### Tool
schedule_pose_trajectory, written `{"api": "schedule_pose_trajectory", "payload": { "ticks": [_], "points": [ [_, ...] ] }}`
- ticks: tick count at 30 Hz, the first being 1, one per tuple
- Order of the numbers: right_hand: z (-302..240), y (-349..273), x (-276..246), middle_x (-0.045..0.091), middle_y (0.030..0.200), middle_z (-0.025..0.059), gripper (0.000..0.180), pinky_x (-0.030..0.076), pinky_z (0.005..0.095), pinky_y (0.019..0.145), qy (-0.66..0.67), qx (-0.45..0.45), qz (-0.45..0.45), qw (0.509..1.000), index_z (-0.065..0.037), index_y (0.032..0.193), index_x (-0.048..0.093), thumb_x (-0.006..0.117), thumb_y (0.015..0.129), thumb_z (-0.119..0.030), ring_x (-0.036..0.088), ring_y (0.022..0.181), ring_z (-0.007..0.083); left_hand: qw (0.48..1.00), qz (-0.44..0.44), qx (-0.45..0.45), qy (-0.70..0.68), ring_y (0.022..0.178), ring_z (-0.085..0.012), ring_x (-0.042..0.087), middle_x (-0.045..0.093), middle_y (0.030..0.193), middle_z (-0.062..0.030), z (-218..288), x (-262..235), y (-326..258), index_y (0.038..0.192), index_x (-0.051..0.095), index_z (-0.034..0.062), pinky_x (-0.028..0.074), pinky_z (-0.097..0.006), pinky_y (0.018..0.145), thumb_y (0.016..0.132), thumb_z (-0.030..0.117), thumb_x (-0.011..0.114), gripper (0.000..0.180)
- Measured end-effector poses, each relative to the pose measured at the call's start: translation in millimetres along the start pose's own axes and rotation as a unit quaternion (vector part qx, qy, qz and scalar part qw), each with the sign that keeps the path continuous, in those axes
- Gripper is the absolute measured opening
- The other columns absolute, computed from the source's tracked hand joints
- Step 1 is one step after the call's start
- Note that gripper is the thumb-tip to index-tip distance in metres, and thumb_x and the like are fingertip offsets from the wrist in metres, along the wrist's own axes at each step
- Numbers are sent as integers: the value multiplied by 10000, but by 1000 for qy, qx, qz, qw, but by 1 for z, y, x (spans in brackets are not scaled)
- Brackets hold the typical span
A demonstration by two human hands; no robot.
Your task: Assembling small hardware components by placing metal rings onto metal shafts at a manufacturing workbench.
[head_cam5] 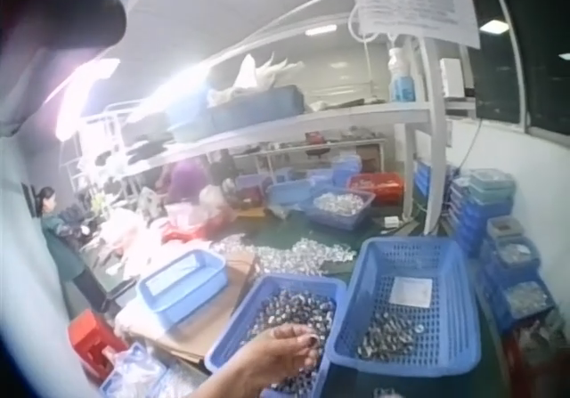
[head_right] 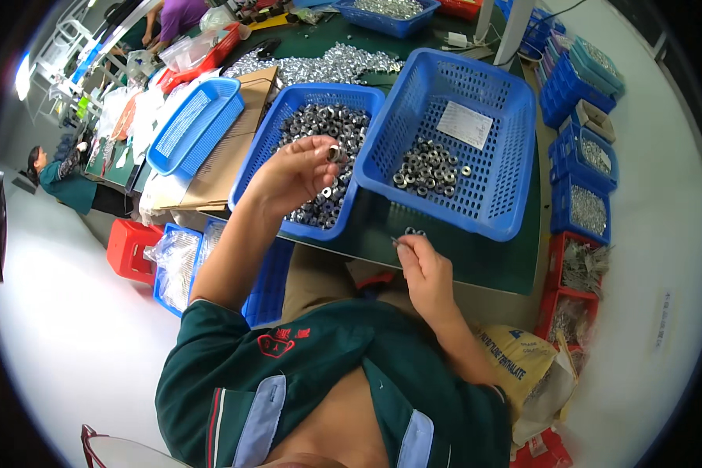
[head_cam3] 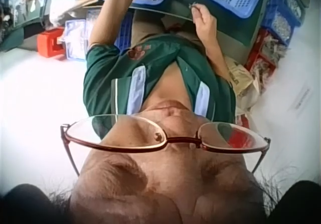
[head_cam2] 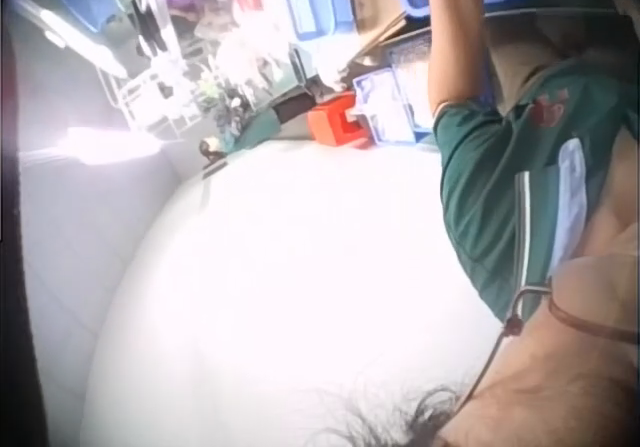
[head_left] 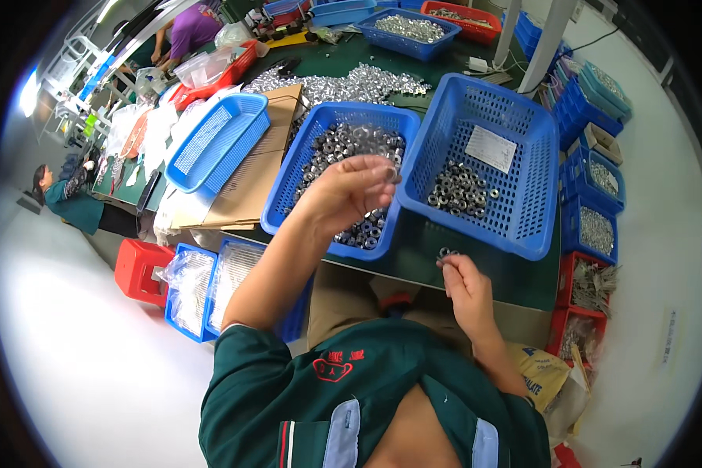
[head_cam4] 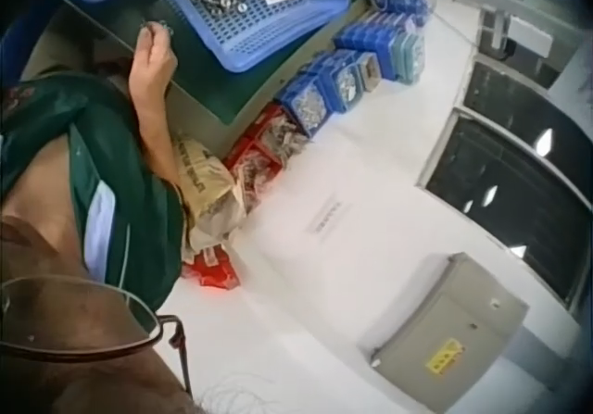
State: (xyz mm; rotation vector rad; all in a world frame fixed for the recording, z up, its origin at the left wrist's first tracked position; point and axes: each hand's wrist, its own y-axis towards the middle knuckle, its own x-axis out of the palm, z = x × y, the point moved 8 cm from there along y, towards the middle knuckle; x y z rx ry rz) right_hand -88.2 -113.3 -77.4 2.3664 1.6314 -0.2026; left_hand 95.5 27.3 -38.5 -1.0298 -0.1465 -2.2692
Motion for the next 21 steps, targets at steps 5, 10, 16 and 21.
{"api": "schedule_pose_trajectory", "payload": {
  "ticks": [5, 10, 16, 21],
  "points": [
    [-45, 3, -5, 543, 665, 22, 137, 407, 229, 544, -18, -38, -18, 999, 4, 1046, 577, 545, 941, -79, 497, 580, 69, 998, -36, -35, -31, 815, -241, 698, 682, 940, -150, -34, 22, -28, 1063, 613, -29, 592, -334, 749, 882, 2, 588, 185],
    [-94, 7, -7, 601, 700, 62, 100, 420, 246, 548, -90, -191, 8, 977, 2, 975, 610, 620, 886, -43, 530, 571, 123, 998, -21, -38, 45, 761, -191, 685, 687, 905, -108, -55, 29, -45, 1042, 630, -30, 569, -286, 681, 847, -2, 630, 197],
    [-92, 9, 2, 620, 736, 99, 82, 442, 306, 556, -120, -217, -1, 969, -11, 935, 625, 646, 861, -39, 561, 574, 221, 990, -9, -23, 140, 741, -136, 655, 670, 852, -62, -61, 32, -55, 1022, 642, -31, 539, -260, 673, 841, -3, 650, 183],
    [-102, 3, 7, 603, 713, 102, 63, 437, 334, 551, -231, -300, -7, 925, -15, 887, 613, 653, 858, -53, 578, 589, 248, 976, -1, -15, 219, 745, -108, 638, 664, 836, -52, -63, 31, -62, 1026, 643, -35, 529, -243, 691, 851, -4, 649, 178]
  ]
}}
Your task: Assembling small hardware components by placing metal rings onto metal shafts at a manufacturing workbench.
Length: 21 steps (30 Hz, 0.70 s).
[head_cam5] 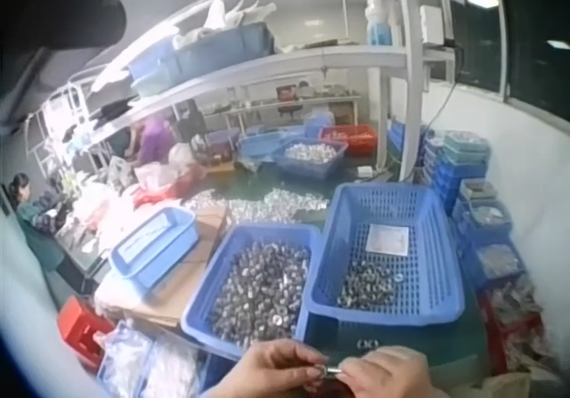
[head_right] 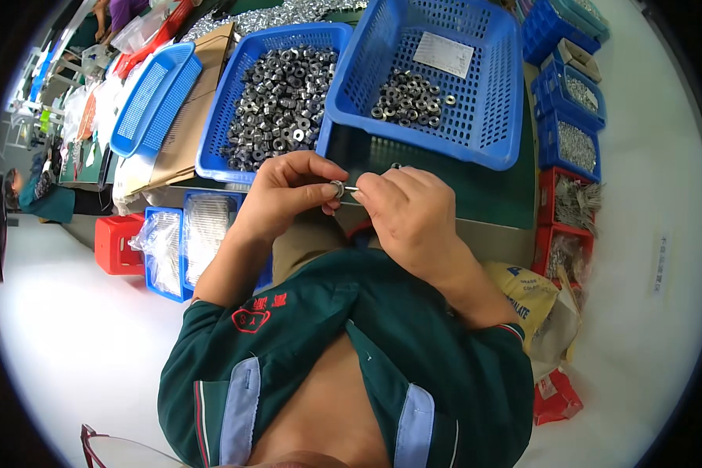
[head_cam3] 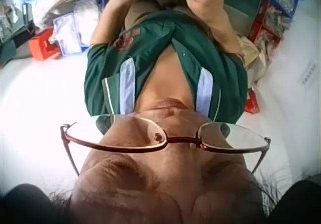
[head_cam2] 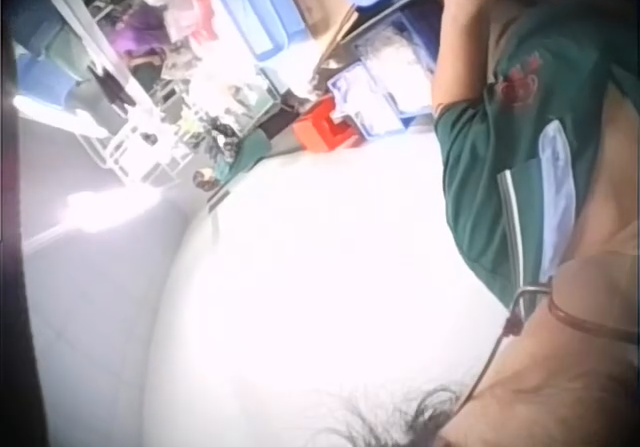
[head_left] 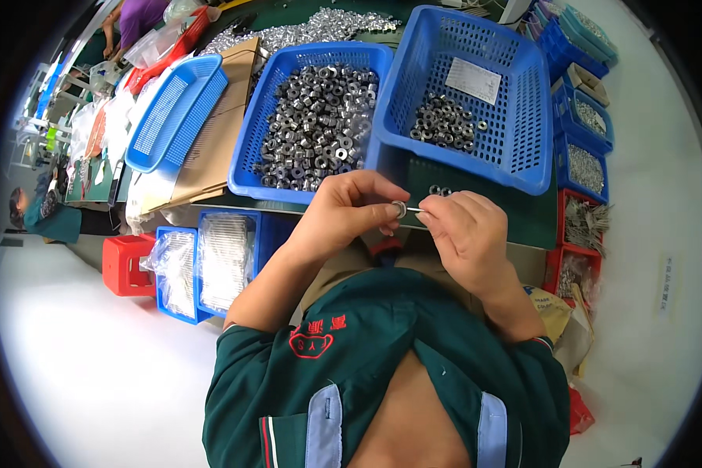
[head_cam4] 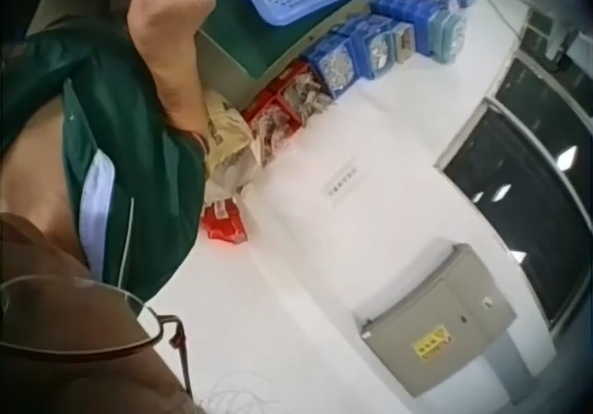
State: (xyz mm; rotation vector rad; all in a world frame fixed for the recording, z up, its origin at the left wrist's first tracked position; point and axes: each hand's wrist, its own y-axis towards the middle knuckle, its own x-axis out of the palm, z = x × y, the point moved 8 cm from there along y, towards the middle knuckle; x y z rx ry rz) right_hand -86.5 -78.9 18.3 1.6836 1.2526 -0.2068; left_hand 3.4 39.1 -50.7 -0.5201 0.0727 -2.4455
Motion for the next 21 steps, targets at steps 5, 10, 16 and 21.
{"api": "schedule_pose_trajectory", "payload": {
  "ticks": [5, 10, 16, 21],
  "points": [
    [17, -9, 8, 542, 601, 75, 97, 388, 292, 471, 113, 110, -10, 987, -18, 828, 596, 621, 896, -83, 523, 484, 168, 998, 10, 19, 51, 749, -90, 628, 657, 829, -41, -2, 6, -1, 1030, 641, -33, 523, -232, 705, 860, -13, 638, 171],
    [43, -25, 26, 505, 551, 6, 166, 349, 235, 439, 250, 297, -42, 921, -4, 825, 591, 590, 940, -123, 472, 457, 65, 989, 51, 49, 127, 740, -68, 614, 654, 836, -32, -5, 5, -1, 1019, 645, -21, 516, -224, 690, 862, 2, 631, 159],
    [45, -25, 22, 534, 596, 24, 128, 376, 235, 478, 192, 255, -35, 947, -1, 852, 598, 612, 925, -104, 496, 513, 78, 993, 68, 26, 96, 748, -76, 618, 668, 863, -36, -9, 3, 1, 1023, 652, -13, 509, -219, 680, 848, 9, 644, 176],
    [24, -18, -3, 570, 661, 63, 81, 406, 262, 517, 124, 147, 62, 979, -8, 885, 613, 654, 886, -78, 531, 554, 130, 986, 54, -18, -159, 773, -124, 637, 686, 891, -68, -21, 2, 4, 1034, 650, 9, 508, -255, 683, 865, 39, 643, 171]
  ]
}}
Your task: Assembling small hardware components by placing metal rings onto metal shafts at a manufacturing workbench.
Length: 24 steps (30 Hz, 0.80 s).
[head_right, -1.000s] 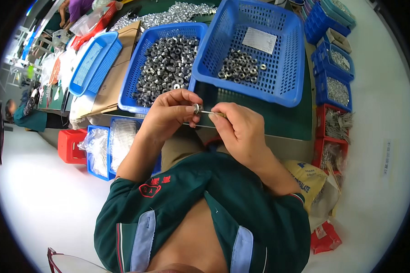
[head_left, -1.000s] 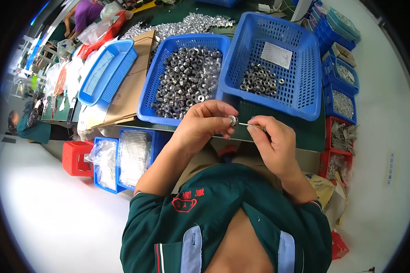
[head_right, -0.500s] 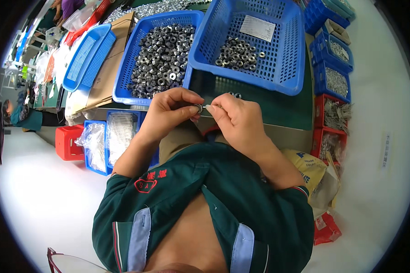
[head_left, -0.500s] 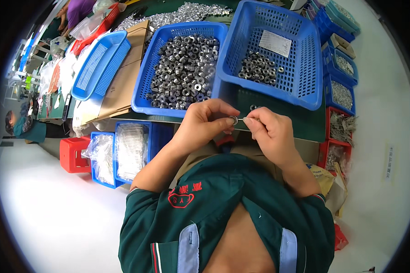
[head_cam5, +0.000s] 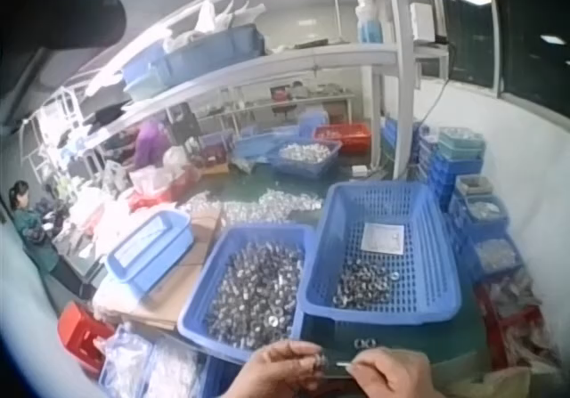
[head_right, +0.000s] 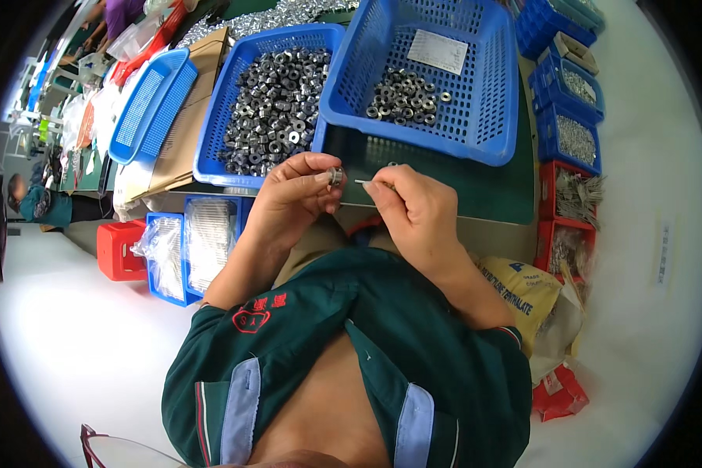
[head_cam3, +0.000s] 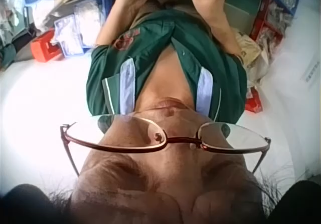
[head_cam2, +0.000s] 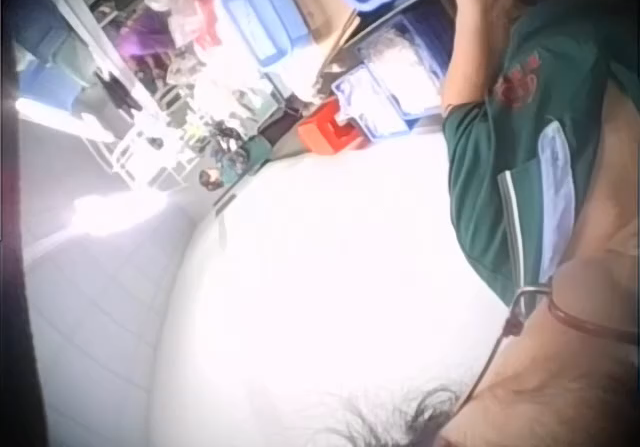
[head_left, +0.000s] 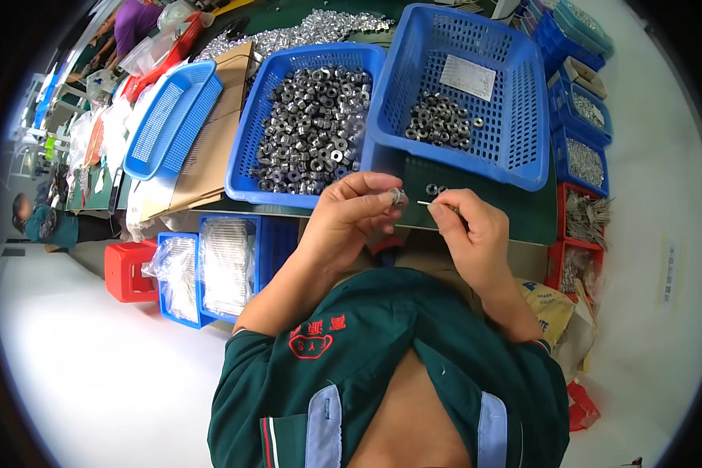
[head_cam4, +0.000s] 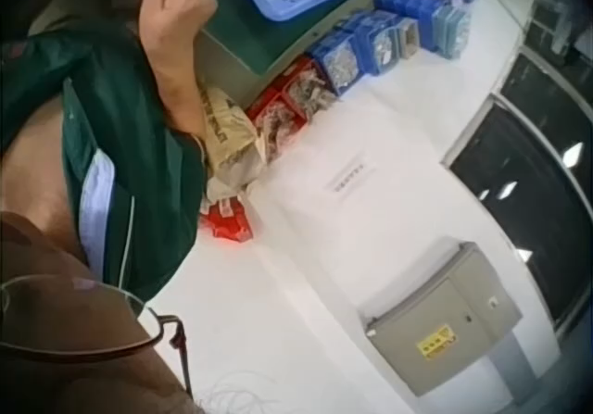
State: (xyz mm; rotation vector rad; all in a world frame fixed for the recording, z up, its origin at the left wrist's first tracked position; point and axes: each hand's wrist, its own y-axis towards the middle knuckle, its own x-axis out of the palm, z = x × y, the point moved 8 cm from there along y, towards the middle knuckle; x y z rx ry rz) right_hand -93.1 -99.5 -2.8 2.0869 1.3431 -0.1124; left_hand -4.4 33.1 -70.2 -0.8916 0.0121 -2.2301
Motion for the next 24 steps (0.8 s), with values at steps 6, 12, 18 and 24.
{"api": "schedule_pose_trajectory", "payload": {
  "ticks": [6, 12, 18, 24],
  "points": [
    [-11, -3, 2, 593, 681, 96, 83, 419, 288, 512, -44, -37, -8, 998, -12, 902, 611, 666, 870, -65, 547, 546, 200, 981, -21, -58, -186, 812, -163, 626, 664, 930, -84, -19, 10, 0, 1093, 623, 6, 492, -292, 734, 879, 47, 622, 218],
    [-26, -1, 1, 569, 628, 79, 95, 425, 357, 485, -100, -109, 30, 989, -55, 823, 597, 683, 833, -95, 559, 525, 266, 984, -22, -36, -173, 817, -169, 630, 668, 940, -89, -20, 13, 0, 1110, 618, 4, 500, -295, 765, 887, 41, 615, 226],
    [-30, -6, 8, 557, 608, 79, 92, 415, 355, 474, -186, -138, 52, 971, -50, 838, 588, 668, 847, -95, 555, 516, 272, 993, 26, 63, -100, 850, -166, 638, 674, 977, -102, -13, 12, 1, 1096, 618, -11, 512, -292, 812, 884, 14, 626, 214],
    [30, -13, 25, 463, 519, 10, 231, 312, 253, 407, 234, 255, -50, 937, -22, 831, 555, 518, 979, -195, 407, 423, 85, 973, 83, 196, 91, 883, -97, 624, 673, 998, -66, 3, 14, -4, 1089, 621, -14, 497, -232, 806, 879, -5, 650, 212]
  ]
}}
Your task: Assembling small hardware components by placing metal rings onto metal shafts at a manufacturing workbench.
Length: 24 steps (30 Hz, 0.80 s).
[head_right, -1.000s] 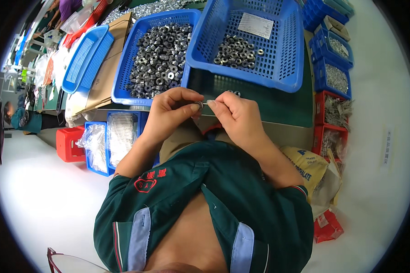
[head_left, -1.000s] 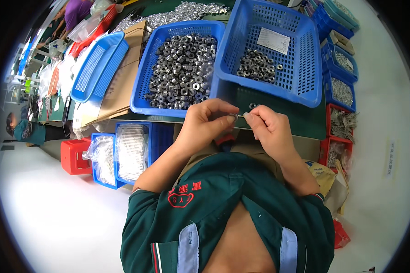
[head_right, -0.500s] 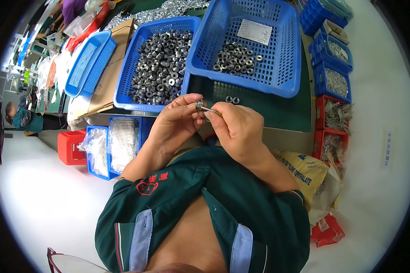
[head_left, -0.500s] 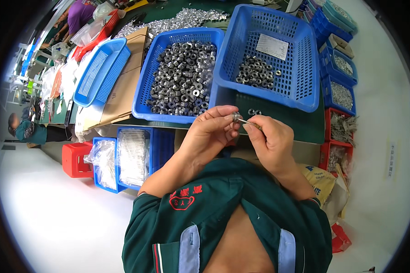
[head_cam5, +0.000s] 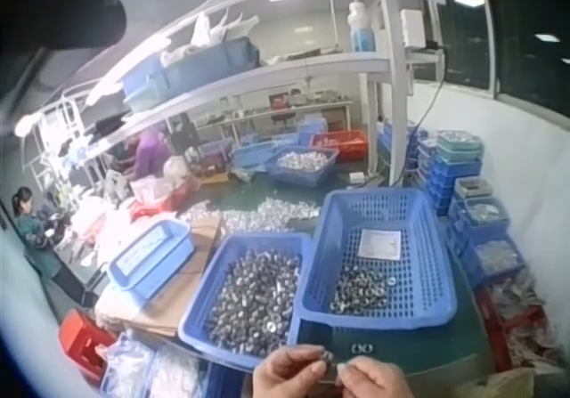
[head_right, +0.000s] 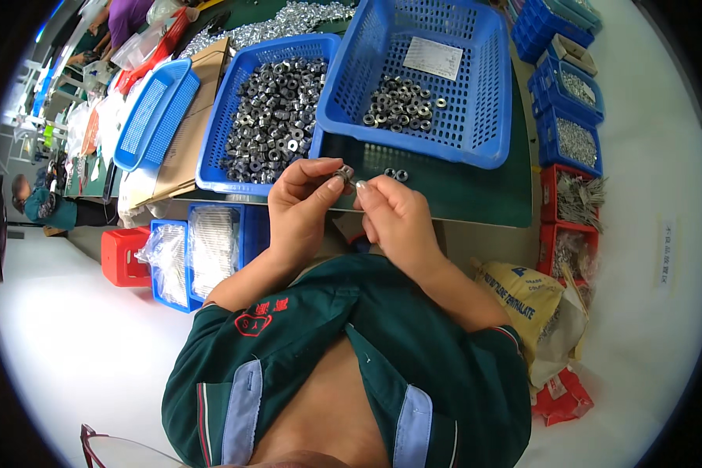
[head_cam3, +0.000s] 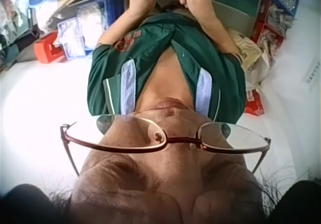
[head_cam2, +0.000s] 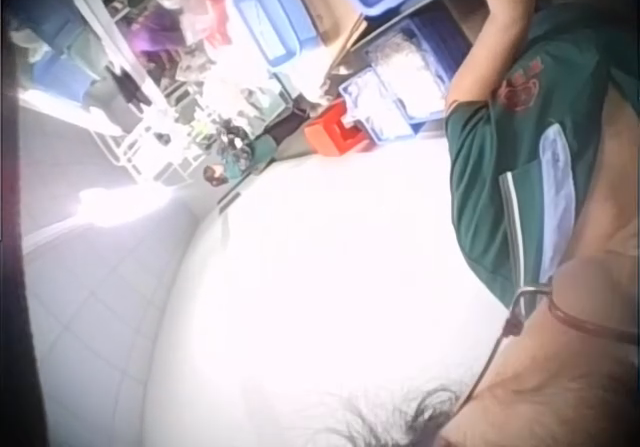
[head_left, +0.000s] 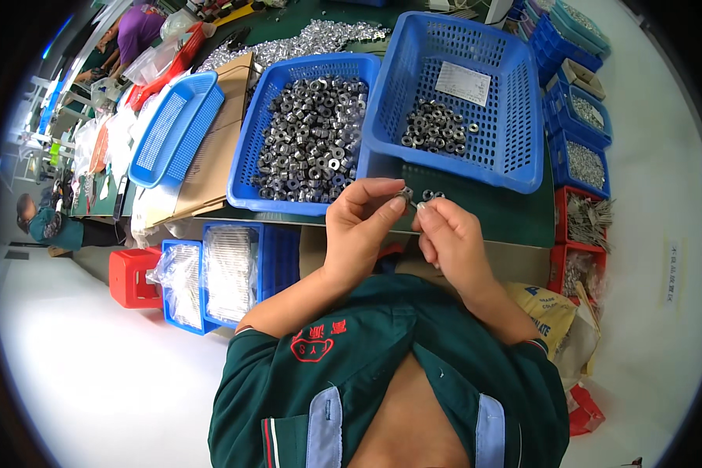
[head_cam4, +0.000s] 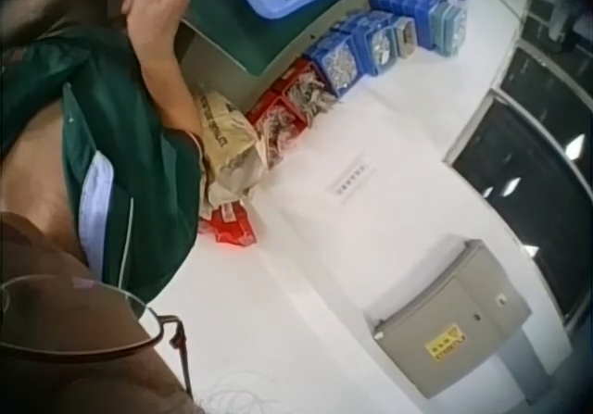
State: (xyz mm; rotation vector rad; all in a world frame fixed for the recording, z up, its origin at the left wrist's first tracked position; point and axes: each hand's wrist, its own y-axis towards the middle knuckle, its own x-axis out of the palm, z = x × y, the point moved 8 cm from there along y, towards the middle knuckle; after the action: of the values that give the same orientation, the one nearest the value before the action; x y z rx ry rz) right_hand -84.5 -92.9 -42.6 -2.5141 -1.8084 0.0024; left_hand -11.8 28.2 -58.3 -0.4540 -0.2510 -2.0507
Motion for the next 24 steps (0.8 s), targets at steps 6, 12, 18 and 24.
{"api": "schedule_pose_trajectory", "payload": {
  "ticks": [6, 12, 18, 24],
  "points": [
    [29, -9, 12, 455, 520, -5, 280, 270, 214, 411, 369, 228, -160, 887, -64, 812, 559, 487, 992, -267, 355, 420, 55, 993, -61, 67, 69, 951, -80, 601, 657, 1050, -49, 15, 17, 2, 1089, 615, -23, 486, -231, 853, 895, -17, 630, 194],
    [-42, -25, -17, 528, 645, 136, 55, 391, 416, 490, -345, -382, 167, 841, -26, 903, 595, 620, 859, -46, 527, 549, 340, 995, -82, 11, 54, 922, -81, 607, 661, 1019, -50, 15, 41, 15, 1073, 623, -23, 498, -233, 828, 886, -12, 638, 188],
    [-29, -13, -45, 590, 686, 125, 61, 432, 386, 519, -297, -308, 182, 885, -35, 885, 610, 653, 856, -69, 572, 573, 310, 944, -146, 72, 286, 838, -105, 625, 679, 927, -55, 37, 64, 80, 1014, 650, -22, 511, -248, 751, 853, 26, 652, 168],
    [-13, -24, -33, 572, 655, 131, 50, 423, 365, 507, -291, -274, 105, 911, -24, 867, 607, 650, 854, -46, 563, 550, 297, 633, -349, 130, 679, 842, -349, 665, 685, 832, -165, -33, 81, 158, 903, 713, 77, 518, -424, 753, 721, 57, 637, 199]
  ]
}}
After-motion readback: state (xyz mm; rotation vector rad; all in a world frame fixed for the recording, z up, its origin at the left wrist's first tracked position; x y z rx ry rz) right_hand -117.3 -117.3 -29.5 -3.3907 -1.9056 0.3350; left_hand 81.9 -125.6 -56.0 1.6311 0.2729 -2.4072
